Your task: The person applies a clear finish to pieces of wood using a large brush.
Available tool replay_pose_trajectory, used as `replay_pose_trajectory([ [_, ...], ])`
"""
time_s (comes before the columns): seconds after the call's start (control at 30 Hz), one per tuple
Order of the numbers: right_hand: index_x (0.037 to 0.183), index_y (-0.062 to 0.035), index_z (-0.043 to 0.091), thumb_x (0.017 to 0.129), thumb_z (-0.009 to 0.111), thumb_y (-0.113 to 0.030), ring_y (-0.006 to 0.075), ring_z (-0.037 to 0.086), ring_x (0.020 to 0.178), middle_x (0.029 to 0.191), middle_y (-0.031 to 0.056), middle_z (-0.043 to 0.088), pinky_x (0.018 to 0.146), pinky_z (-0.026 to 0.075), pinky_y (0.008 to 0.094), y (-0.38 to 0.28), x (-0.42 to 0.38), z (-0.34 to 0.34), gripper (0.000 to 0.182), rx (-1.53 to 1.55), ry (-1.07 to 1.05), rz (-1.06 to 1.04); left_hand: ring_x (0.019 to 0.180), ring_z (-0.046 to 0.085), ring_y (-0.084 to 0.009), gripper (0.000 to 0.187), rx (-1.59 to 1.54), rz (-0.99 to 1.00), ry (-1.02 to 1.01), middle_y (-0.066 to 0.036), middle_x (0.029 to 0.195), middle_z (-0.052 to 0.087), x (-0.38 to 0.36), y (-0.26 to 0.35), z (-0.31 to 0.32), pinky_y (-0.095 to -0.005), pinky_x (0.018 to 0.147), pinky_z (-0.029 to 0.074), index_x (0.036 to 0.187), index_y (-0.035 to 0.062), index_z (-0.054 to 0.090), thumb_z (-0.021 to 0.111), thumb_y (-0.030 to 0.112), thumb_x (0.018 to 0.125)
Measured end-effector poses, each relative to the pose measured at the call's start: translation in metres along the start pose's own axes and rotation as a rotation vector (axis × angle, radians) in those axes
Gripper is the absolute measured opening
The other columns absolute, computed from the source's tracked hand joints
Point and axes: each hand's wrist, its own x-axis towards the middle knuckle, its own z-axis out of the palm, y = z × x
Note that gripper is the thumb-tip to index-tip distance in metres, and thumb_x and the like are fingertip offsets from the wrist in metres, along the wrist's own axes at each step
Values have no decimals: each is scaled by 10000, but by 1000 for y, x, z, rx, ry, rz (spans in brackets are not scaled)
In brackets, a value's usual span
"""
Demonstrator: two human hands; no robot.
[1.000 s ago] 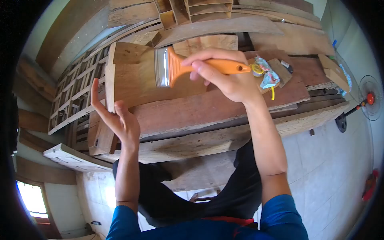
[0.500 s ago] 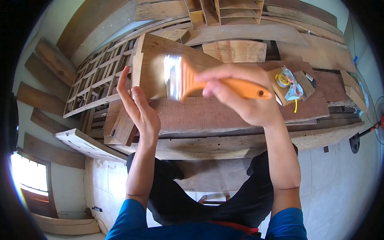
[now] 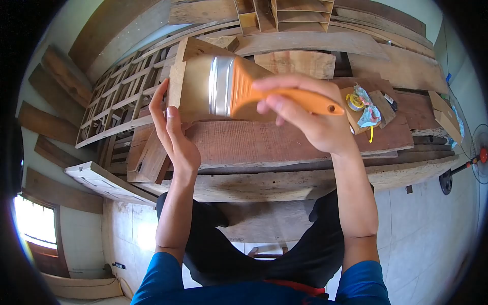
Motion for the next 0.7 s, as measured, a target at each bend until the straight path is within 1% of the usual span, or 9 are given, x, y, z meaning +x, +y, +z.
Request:
replay_pose_trajectory([
  [0.07, 1166, -28, 686, 951, 592, -93, 144, 708, 863, 1046, 103, 719, 633, 550, 232, -1, -1, 0, 244, 1, -34, -12, 1287, 440, -237, 559, 26, 20, -1, -184, 1380, 452, 0, 1, 0, -375, 1097, 303, 1420, 13, 399, 368, 408, 1025],
  [0.13, 1160, -28, 688, 945, 599, -91, 137, 708, 868, 1013, 100, 726, 641, 551, 231, -9, -2, -3, 241, -5, -101, 10, 1287, 440, -242, 563, 16, 27, -4, -188, 1377, 453, 0, -2, 0, -383, 1090, 317, 1417, 15, 402, 386, 414, 1021],
  [0.27, 1131, -26, 699, 922, 627, -65, 130, 708, 867, 957, 91, 733, 667, 561, 233, -10, 0, 2, 225, -47, 64, 42, 1288, 423, -261, 601, -14, 12, -67, -213, 1382, 398, -1, 2, -4, -417, 1065, 348, 1442, 0, 316, 493, 379, 1010],
  [0.37, 1121, 21, 674, 926, 588, -38, 146, 680, 768, 887, 134, 701, 611, 524, 237, -7, -1, -6, 222, -125, -154, -67, 1272, 442, -264, 627, -37, -25, -53, -211, 1372, 394, 0, 0, -4, -415, 1054, 373, 1447, 10, 311, 519, 396, 998],
  [0.5, 1123, 21, 676, 921, 581, -29, 147, 679, 752, 855, 116, 700, 597, 512, 231, -5, -1, -1, 229, -85, -29, -43, 1257, 460, -262, 627, -61, -53, -37, -202, 1365, 392, 0, 2, -4, -411, 1037, 398, 1448, 22, 313, 561, 366, 987],
  [0.53, 1129, 23, 672, 933, 577, -46, 145, 678, 756, 846, 112, 700, 594, 506, 226, -8, -1, -5, 229, -113, -129, -45, 1252, 463, -260, 625, -75, -60, -35, -199, 1364, 392, 0, 2, -3, -409, 1034, 402, 1447, 24, 316, 583, 338, 978],
  [0.63, 1139, 23, 669, 936, 577, -50, 141, 677, 759, 846, 110, 702, 596, 503, 223, -5, 0, -1, 234, -99, 13, -50, 1239, 472, -257, 632, -75, -70, -30, -188, 1357, 395, 0, -1, -3, -401, 1026, 414, 1442, 30, 323, 645, 259, 949],
  [0.67, 1150, 25, 664, 933, 582, -46, 138, 675, 762, 846, 104, 703, 601, 503, 219, -10, 0, 2, 242, -144, 66, 17, 1236, 475, -256, 638, -48, -65, -28, -183, 1350, 399, 0, -2, -3, -397, 1023, 418, 1439, 30, 325, 663, 235, 938],
  [0.7, 1145, 23, 668, 933, 581, -44, 135, 674, 758, 847, 103, 704, 595, 502, 219, -10, 0, 0, 239, -141, -1, 10, 1232, 477, -254, 645, -22, -58, -25, -179, 1344, 402, 1, -4, -3, -393, 1020, 422, 1436, 31, 328, 681, 210, 927],
])
